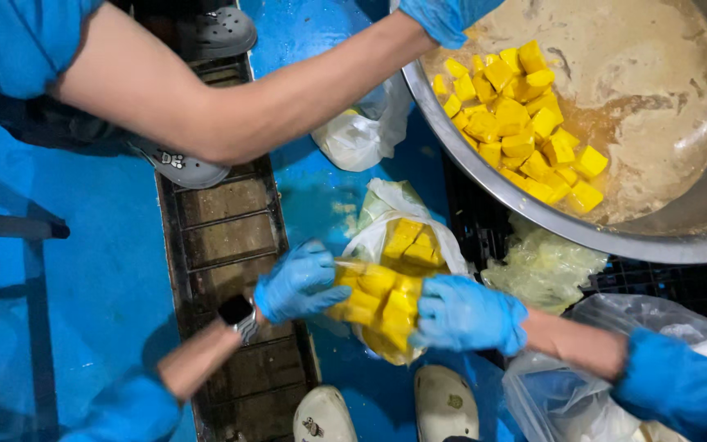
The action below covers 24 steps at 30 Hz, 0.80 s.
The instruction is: The person takes yellow food cubes from a large metal basin filled with liquid and packs them into clear plastic bags. They gather handfuls of cubes, fill each bag, and set filled bags on the blue floor beside the basin, repeating the process.
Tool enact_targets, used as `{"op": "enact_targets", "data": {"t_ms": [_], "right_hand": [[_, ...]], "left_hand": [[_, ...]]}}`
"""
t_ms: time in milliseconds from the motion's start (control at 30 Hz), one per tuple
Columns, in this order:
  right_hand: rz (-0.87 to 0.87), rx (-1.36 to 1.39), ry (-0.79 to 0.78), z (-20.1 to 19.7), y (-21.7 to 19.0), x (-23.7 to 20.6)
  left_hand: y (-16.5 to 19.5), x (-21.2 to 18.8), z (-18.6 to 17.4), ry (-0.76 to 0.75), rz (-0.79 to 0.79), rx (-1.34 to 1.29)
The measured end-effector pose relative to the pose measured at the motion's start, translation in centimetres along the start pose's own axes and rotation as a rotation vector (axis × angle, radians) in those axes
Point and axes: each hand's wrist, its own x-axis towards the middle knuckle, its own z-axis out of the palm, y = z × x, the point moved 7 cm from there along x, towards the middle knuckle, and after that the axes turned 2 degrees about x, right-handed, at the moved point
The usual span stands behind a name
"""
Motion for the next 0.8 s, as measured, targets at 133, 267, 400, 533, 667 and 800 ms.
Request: {"op": "enact_targets", "data": {"t_ms": [133, 267, 400, 533, 667, 800], "right_hand": [[0.101, 0.164, 0.351, -5.3, -2.1, 2.5], [0.458, 0.526, 0.267, -4.7, 2.7, 5.6], [1.243, 1.608, 0.417, 4.4, 8.6, 5.6], [1.251, 1.75, 0.328, 10.6, 10.7, 5.6], [1.298, 1.962, 0.107, 15.6, 10.1, 4.7], [1.216, 1.937, 0.13, 17.5, 9.8, 5.2]], "left_hand": [[2.2, -2.0, 1.6, 0.248, -0.401, -0.945], [4.2, -3.2, 8.4, 0.474, -0.67, -1.899], [1.9, -4.6, 11.6, 0.725, -0.753, -2.059], [1.0, -5.5, 10.2, 0.773, -0.595, -2.17], [1.7, -5.1, 9.3, 0.778, -0.59, -2.241], [0.0, -5.9, 10.3, 0.964, -0.795, -1.931]]}}
